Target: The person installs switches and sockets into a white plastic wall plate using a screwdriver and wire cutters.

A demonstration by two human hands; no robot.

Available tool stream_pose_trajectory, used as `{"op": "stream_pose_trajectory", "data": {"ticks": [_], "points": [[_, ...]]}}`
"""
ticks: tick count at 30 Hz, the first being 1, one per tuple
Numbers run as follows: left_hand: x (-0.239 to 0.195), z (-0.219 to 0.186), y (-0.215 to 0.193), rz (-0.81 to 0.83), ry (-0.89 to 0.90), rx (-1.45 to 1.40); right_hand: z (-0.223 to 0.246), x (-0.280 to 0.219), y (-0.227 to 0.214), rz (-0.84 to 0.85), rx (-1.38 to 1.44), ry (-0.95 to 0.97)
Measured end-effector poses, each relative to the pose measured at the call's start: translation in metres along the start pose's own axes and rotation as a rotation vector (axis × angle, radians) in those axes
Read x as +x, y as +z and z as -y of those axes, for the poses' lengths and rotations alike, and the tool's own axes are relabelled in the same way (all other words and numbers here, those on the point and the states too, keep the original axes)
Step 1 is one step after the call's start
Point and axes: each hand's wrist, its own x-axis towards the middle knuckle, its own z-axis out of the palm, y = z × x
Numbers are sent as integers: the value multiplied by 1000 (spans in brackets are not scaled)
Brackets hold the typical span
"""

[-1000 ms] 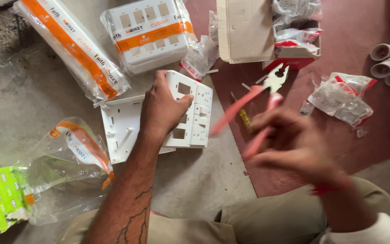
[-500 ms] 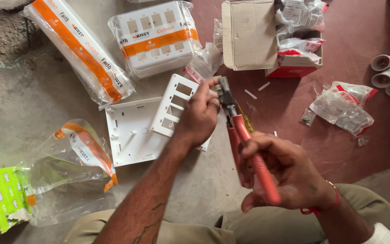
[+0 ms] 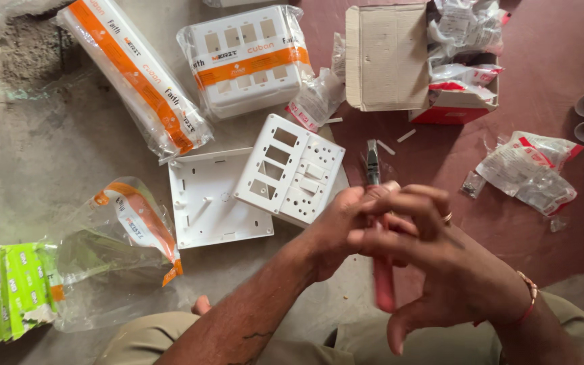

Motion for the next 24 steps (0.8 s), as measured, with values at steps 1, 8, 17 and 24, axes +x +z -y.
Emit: {"op": "stream_pose_trajectory", "data": {"ticks": [1,8,17,24], "points": [[3,0,-4,3,3,1,0,0,-1,2,9,-64],[28,16,-43,32,169,389,-17,-8,36,-307,-120,-134],[7,-56,-108,-1197,86,1601,-36,-33,25,-817,956,235],[15,-66,-85,-919,145,1354,-36,-29,19,-878,1015,249]]}}
